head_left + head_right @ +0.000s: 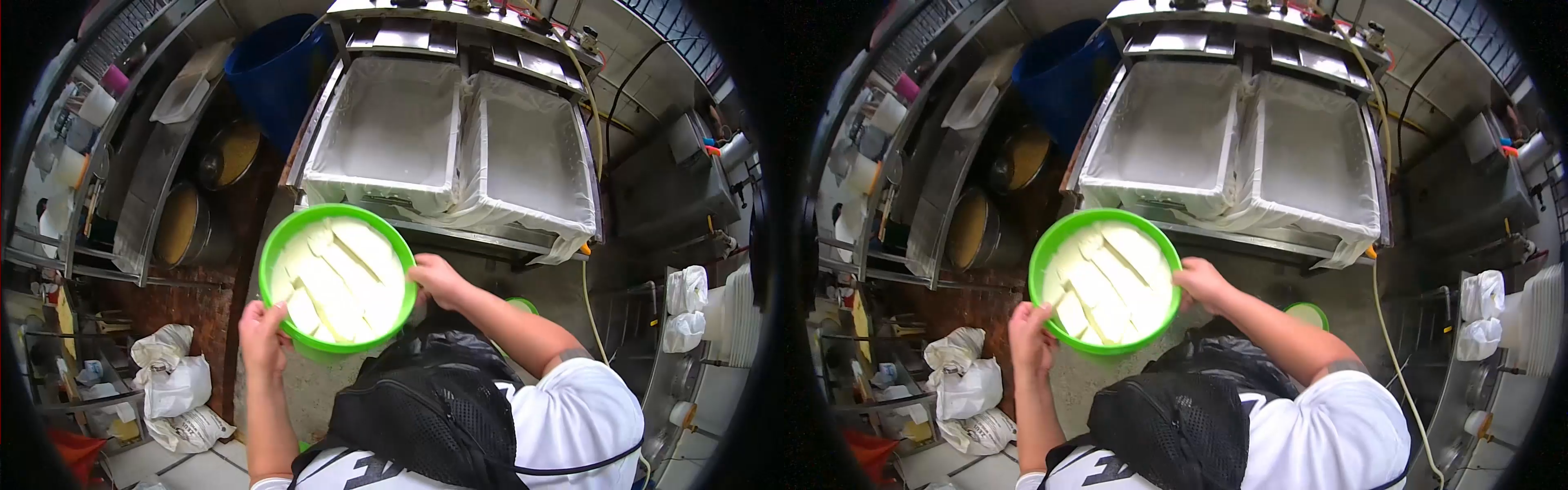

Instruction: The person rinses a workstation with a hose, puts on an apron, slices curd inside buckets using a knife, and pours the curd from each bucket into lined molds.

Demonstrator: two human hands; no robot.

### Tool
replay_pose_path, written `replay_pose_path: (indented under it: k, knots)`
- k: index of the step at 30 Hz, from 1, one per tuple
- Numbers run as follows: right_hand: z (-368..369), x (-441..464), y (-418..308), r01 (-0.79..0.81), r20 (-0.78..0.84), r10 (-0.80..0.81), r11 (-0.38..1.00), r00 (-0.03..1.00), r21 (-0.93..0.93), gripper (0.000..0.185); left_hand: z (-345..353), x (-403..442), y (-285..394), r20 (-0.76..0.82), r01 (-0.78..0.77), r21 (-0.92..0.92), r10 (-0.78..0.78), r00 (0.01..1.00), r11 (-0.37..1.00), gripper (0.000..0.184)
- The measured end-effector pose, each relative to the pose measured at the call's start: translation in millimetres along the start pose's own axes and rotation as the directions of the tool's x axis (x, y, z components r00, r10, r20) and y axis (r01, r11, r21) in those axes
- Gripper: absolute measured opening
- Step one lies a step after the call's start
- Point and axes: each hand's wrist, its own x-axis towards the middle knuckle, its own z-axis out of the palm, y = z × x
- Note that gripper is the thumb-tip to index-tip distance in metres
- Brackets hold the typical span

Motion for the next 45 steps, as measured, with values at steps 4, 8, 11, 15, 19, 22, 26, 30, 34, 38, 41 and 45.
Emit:
replay_pose_path:
  k: [4, 8, 11, 15, 19, 22, 26, 30, 34, 38, 41, 45]
  knots:
    - [-2, 16, -63, 0.114, 0.292, -0.264, 0.888, 0.919, 0.446, 0.067, 34, 0, 84, -0.056, -0.127, -0.078, 0.123, 0.991, 0.989, 0.026]
    - [3, 49, -80, 0.205, 0.489, -0.444, 0.861, 0.751, 0.466, 0.134, 79, 28, 144, -0.051, -0.187, -0.008, 0.186, 0.981, 0.982, 0.026]
    - [-8, 84, -89, 0.269, 0.469, -0.478, 0.854, 0.742, 0.445, 0.128, 107, 52, 172, -0.016, -0.145, 0.040, 0.146, 0.989, 0.989, 0.025]
    - [-32, 99, -114, 0.092, 0.589, -0.414, 0.862, 0.694, 0.498, 0.123, 134, 79, 188, -0.013, -0.102, 0.111, 0.104, 0.995, 0.989, 0.024]
    - [-46, 115, -115, -0.023, 0.625, -0.340, 0.867, 0.703, 0.498, 0.118, 153, 104, 190, -0.015, -0.023, 0.189, 0.027, 1.000, 0.982, 0.021]
    - [-52, 121, -113, -0.075, 0.628, -0.292, 0.869, 0.721, 0.490, 0.117, 158, 115, 194, 0.003, 0.012, 0.219, -0.013, 1.000, 0.976, 0.021]
    - [-60, 121, -115, -0.116, 0.595, -0.240, 0.860, 0.767, 0.497, 0.112, 168, 127, 203, 0.077, 0.036, 0.262, -0.058, 0.995, 0.965, 0.018]
    - [-66, 133, -104, -0.170, 0.621, -0.237, 0.835, 0.747, 0.524, 0.110, 181, 147, 216, 0.204, 0.021, 0.322, -0.091, 0.975, 0.947, 0.018]
    - [-70, 134, -104, -0.216, 0.619, -0.212, 0.812, 0.756, 0.542, 0.109, 195, 165, 229, 0.317, -0.015, 0.430, -0.136, 0.939, 0.903, 0.024]
    - [-71, 129, -106, -0.221, 0.583, -0.182, 0.805, 0.792, 0.551, 0.105, 204, 180, 235, 0.343, -0.071, 0.549, -0.147, 0.928, 0.833, 0.025]
    - [-72, 133, -101, -0.216, 0.579, -0.202, 0.792, 0.790, 0.571, 0.100, 206, 189, 237, 0.367, -0.092, 0.570, -0.153, 0.918, 0.816, 0.026]
    - [-72, 139, -92, -0.205, 0.564, -0.241, 0.763, 0.790, 0.613, 0.094, 208, 198, 234, 0.391, -0.145, 0.595, -0.127, 0.912, 0.791, 0.027]
